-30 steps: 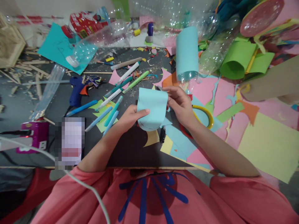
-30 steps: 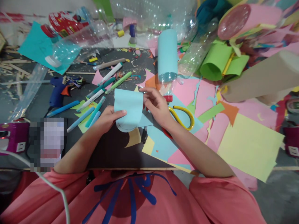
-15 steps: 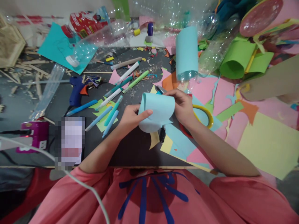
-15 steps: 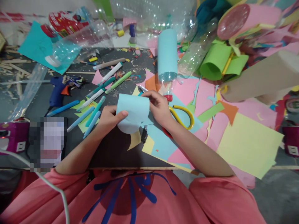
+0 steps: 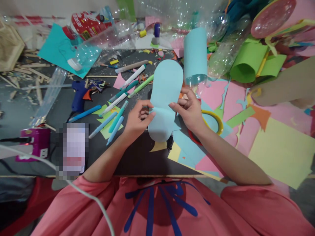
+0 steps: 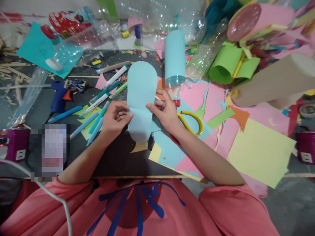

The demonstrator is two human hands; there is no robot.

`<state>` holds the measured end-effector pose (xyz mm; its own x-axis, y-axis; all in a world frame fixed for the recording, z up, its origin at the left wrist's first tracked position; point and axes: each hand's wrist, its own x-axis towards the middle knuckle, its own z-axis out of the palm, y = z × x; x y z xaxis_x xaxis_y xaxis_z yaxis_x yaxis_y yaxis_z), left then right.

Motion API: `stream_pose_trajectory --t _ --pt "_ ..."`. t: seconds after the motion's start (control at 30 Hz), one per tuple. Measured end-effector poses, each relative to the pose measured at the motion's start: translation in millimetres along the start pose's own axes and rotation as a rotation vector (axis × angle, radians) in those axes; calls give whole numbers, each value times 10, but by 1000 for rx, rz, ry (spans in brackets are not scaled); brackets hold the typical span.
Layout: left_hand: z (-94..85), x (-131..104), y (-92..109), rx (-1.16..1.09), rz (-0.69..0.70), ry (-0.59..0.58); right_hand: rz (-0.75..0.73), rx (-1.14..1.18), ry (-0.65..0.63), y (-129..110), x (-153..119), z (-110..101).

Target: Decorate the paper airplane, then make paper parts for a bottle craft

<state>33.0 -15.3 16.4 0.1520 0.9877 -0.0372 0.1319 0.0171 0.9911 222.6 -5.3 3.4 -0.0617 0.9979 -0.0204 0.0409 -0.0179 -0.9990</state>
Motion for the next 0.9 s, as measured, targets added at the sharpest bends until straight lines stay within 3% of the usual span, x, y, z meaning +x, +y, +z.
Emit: stream_pose_trajectory --t 0.2,0.33,0.43,0.57,0.9 --pt "-2 -23 46 71 -37 -97 -19 -109 -20 22 -32 -24" --pt "-11 -29 47 38 -80 -78 -95 -215 -19 -22 -57 -26" --pt "-23 -35 45 22 -79 -53 -124 -254 -100 -60 -68 -25" --pt "-27 -44 44 -19 -46 -40 -145 -228 -194 -94 -77 -11" --pt "-46 -58 58 -55 -82 -82 -129 -125 -241 -39 -74 -15"
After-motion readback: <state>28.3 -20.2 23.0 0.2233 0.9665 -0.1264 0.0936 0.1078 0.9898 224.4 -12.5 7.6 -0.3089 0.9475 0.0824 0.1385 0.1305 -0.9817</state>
